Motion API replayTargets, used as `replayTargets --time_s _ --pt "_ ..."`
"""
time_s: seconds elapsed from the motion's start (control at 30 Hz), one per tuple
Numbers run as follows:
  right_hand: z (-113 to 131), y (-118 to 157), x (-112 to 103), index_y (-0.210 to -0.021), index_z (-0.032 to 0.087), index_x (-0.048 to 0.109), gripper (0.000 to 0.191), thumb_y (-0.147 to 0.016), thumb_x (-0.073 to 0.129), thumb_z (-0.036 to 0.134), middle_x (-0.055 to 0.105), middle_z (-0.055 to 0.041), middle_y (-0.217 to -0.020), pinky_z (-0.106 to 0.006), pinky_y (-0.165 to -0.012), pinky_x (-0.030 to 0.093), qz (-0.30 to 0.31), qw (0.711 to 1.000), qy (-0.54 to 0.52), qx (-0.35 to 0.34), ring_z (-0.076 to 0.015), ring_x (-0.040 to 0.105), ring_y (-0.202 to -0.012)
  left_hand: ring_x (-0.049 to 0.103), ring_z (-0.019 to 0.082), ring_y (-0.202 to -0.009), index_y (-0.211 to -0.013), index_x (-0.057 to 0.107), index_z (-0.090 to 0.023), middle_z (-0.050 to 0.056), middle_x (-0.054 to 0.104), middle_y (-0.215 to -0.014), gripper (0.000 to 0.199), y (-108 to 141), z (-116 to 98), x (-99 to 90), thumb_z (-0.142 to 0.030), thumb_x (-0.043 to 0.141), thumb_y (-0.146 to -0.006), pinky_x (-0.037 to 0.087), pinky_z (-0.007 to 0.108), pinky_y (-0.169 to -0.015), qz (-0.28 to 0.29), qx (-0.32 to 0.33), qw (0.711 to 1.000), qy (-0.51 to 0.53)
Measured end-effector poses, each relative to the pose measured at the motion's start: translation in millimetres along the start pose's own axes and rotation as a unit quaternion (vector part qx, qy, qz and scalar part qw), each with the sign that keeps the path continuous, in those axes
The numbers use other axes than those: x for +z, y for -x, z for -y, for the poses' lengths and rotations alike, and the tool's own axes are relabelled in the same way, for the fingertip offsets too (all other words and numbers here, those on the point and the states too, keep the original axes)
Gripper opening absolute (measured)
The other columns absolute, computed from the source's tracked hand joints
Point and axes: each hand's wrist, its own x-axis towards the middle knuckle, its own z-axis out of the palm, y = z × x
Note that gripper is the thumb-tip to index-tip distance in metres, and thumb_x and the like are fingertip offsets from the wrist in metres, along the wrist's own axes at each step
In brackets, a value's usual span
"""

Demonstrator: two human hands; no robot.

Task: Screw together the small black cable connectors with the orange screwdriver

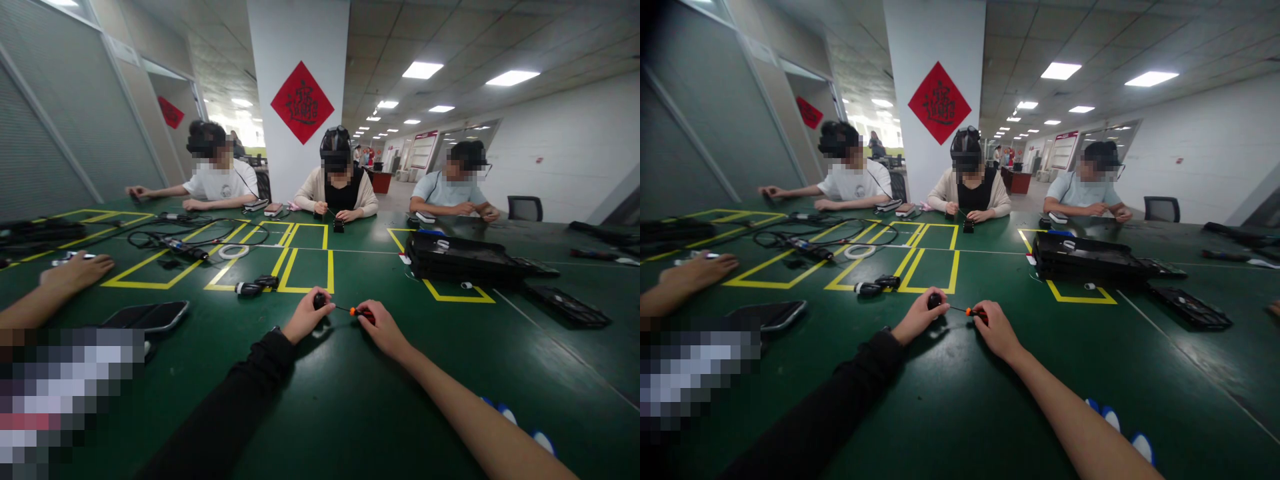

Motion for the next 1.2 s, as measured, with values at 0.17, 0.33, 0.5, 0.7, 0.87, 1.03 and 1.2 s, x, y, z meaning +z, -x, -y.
replayTargets --time_s 0.17,0.33,0.5,0.7,0.87,1.03,1.2 --pt "0.9 0.5 0.0 -0.095 0.019 0.055 0.018 -0.078 0.050 0.023 0.055 -0.0041 -0.095 -0.031 -0.081 0.040 -0.004 1.000 -0.009 0.008 -0.0162 0.050 -0.089 0.052 0.013 -0.073 -0.087 0.051 -0.018 -0.001 0.055 -0.079 0.021 0.6 -3.0 -0.2 -0.030 0.057 -0.071 0.041 0.026 -0.072 -0.001 -0.004 1.000 -0.005" --pt "0.2 -0.5 -0.4 -0.092 0.019 0.058 0.021 -0.085 0.038 0.022 0.056 -0.0051 -0.092 -0.033 -0.083 0.039 0.000 1.000 0.003 0.005 -0.0167 0.049 -0.090 0.052 0.013 -0.075 -0.087 0.052 -0.018 -0.001 0.055 -0.079 0.019 0.4 -5.5 -0.9 -0.029 0.056 -0.072 0.041 0.026 -0.074 0.000 -0.003 1.000 -0.006" --pt "1.7 0.7 -1.5 -0.093 0.019 0.056 0.016 -0.080 0.046 0.021 0.054 -0.0044 -0.094 -0.032 -0.080 0.040 -0.004 1.000 -0.006 0.010 -0.0166 0.049 -0.088 0.052 0.012 -0.071 -0.085 0.052 -0.018 -0.001 0.056 -0.077 0.019 -0.1 -3.9 -0.3 -0.029 0.056 -0.071 0.041 0.026 -0.072 -0.004 -0.005 1.000 0.000" --pt "0.0 0.8 0.9 -0.097 0.019 0.054 0.019 -0.079 0.050 0.023 0.054 -0.0042 -0.096 -0.032 -0.082 0.039 -0.011 1.000 -0.010 0.004 -0.0164 0.049 -0.090 0.052 0.011 -0.068 -0.085 0.052 -0.018 -0.002 0.055 -0.076 0.019 -0.1 0.4 0.9 -0.030 0.057 -0.071 0.042 0.025 -0.069 -0.009 0.000 1.000 0.008" --pt "-1.2 -0.8 1.0 -0.090 0.018 0.058 0.021 -0.085 0.038 0.023 0.056 -0.0053 -0.091 -0.033 -0.083 0.038 -0.002 1.000 0.006 0.008 -0.0167 0.049 -0.090 0.053 0.012 -0.071 -0.086 0.052 -0.018 -0.001 0.056 -0.078 0.019 -0.6 0.8 0.8 -0.028 0.057 -0.071 0.041 0.026 -0.073 -0.009 0.003 1.000 0.008" --pt "1.2 -0.2 -0.8 -0.091 0.019 0.056 0.015 -0.080 0.046 0.020 0.055 -0.0044 -0.092 -0.032 -0.081 0.040 -0.006 1.000 0.004 0.000 -0.0170 0.048 -0.089 0.053 0.012 -0.072 -0.086 0.052 -0.018 -0.001 0.056 -0.079 0.019 -0.7 0.3 0.1 -0.029 0.057 -0.071 0.042 0.026 -0.073 -0.005 -0.001 1.000 0.010" --pt "2.0 0.7 0.2 -0.094 0.020 0.054 0.017 -0.077 0.051 0.022 0.054 -0.0040 -0.094 -0.033 -0.082 0.040 -0.008 1.000 -0.004 -0.004 -0.0167 0.049 -0.089 0.052 0.012 -0.071 -0.086 0.052 -0.017 -0.001 0.055 -0.078 0.019 -0.8 0.4 0.6 -0.028 0.058 -0.070 0.042 0.026 -0.072 -0.010 -0.005 1.000 0.009"
